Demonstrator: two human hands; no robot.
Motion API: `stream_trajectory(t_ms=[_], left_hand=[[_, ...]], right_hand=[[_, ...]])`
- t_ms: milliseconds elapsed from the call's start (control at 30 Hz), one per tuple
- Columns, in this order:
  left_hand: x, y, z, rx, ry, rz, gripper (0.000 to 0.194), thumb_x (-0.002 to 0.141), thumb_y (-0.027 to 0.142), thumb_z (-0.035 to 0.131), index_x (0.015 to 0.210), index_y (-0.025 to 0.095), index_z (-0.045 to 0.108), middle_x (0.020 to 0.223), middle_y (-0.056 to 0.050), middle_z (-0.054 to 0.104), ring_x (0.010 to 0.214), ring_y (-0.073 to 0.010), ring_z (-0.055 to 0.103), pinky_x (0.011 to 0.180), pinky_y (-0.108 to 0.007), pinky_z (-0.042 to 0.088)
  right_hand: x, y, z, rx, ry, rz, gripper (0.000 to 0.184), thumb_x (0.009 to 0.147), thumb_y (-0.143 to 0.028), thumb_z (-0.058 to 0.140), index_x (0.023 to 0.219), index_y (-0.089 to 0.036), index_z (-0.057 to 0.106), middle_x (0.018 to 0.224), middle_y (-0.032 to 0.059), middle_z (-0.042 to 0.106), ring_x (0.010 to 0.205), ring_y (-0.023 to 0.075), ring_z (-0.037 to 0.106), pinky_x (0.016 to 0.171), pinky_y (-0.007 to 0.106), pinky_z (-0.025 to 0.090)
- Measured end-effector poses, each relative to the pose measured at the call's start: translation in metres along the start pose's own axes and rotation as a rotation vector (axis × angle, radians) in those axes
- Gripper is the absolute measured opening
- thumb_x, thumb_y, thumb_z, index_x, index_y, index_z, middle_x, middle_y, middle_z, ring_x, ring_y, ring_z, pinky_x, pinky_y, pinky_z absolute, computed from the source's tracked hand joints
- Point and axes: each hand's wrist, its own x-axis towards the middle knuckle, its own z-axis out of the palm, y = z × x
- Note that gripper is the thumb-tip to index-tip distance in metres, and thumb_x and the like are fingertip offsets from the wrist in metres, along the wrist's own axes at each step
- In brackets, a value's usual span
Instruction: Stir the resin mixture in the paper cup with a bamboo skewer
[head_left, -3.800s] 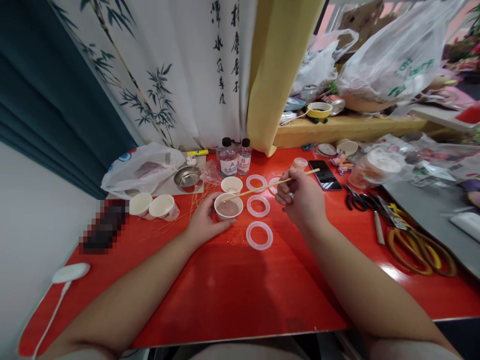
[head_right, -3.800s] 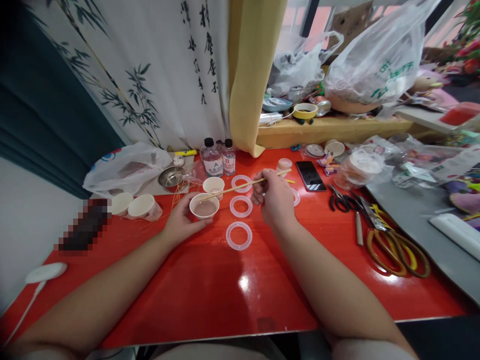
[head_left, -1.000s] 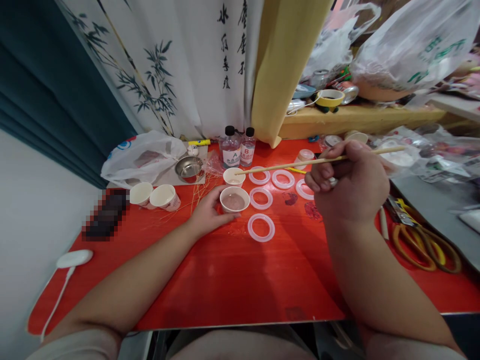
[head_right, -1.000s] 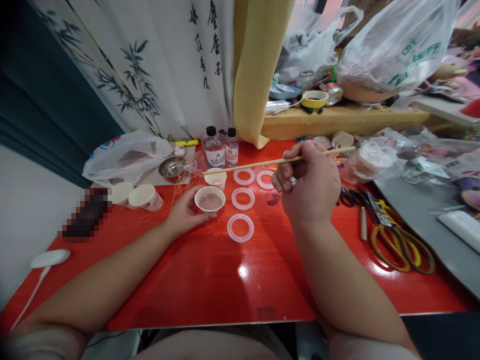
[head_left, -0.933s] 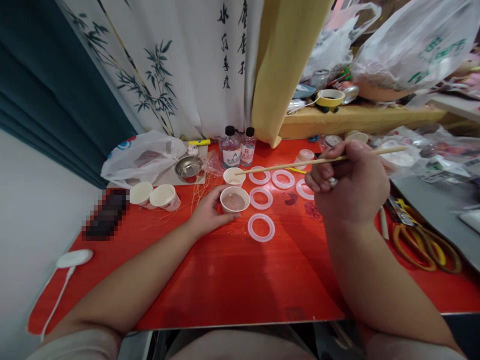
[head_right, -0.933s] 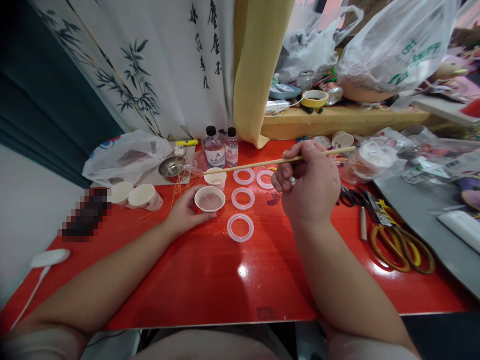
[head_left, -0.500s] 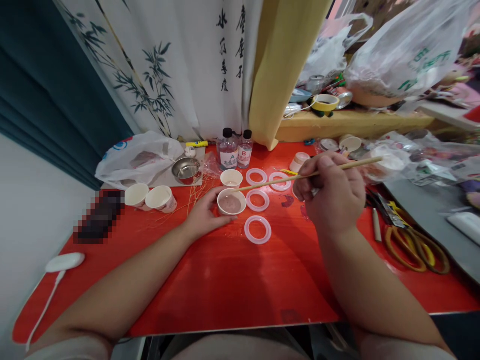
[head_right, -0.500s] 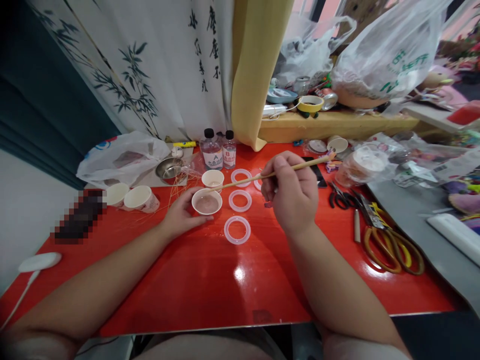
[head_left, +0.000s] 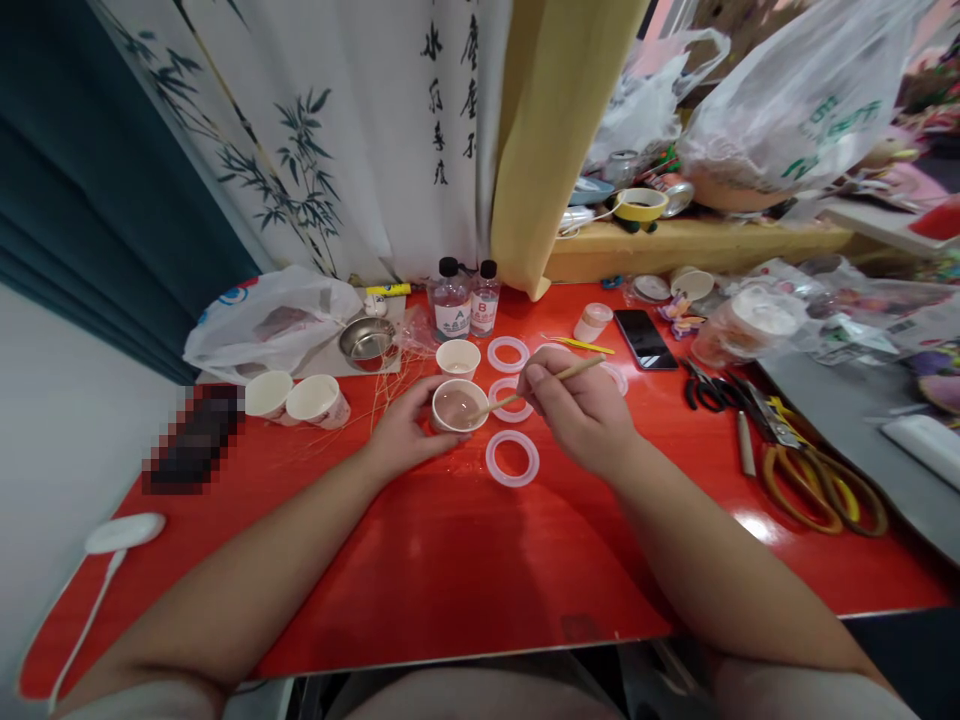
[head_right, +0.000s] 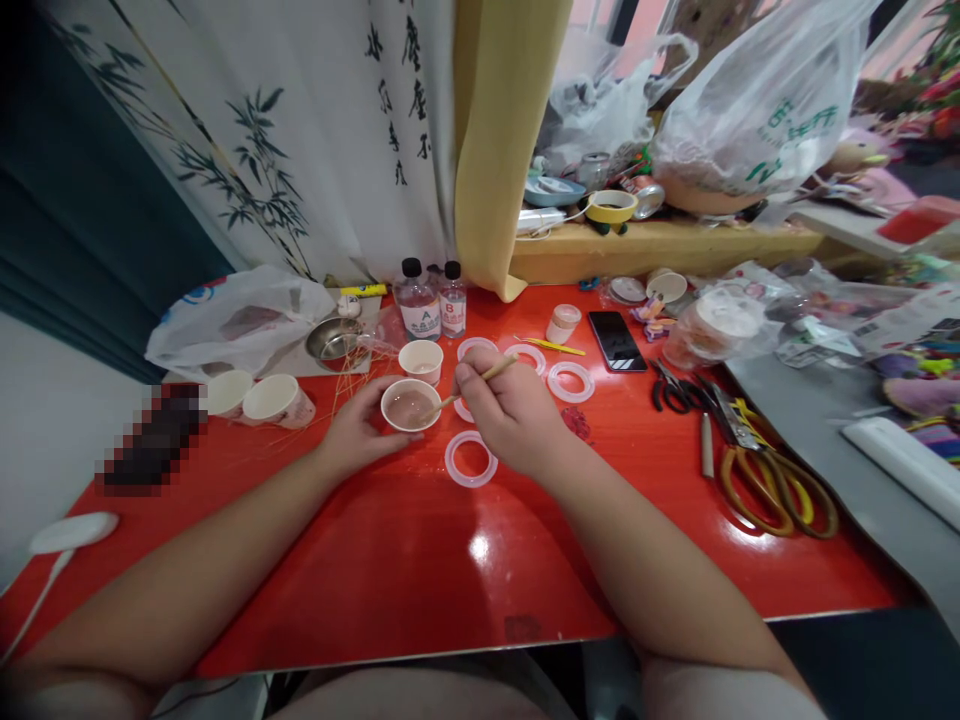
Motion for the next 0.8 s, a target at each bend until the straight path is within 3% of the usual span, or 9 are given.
stream_trajectory(t_ms=[600,800], left_hand=[[-0.0015,-0.0049,-0.0003,0.027,0.002,0.008,0.069,0.072,0.033,0.094,0.133,0.024,0.062,0.13,-0.011,0.074,0.119,-0.0292,0.073,0.106,-0.048,0.058],[-0.0016,-0.0034,0.0,0.02,-0.006,0.002,0.069,0.072,0.035,0.094,0.133,0.025,0.062,0.131,-0.011,0.074,0.12,-0.0291,0.072,0.106,-0.048,0.058]], right_hand=[[0.0004,0.0011,0.0009,0.035,0.037,0.101,0.031,0.109,-0.03,0.047,0.081,-0.021,0.058,0.064,-0.004,0.049,0.056,0.0111,0.043,0.053,0.029,0.033],[0.0002,0.0008,0.0005,0.001,0.039,0.06,0.031,0.109,-0.03,0.048,0.081,-0.021,0.057,0.065,-0.0035,0.048,0.057,0.0116,0.043,0.054,0.029,0.033]])
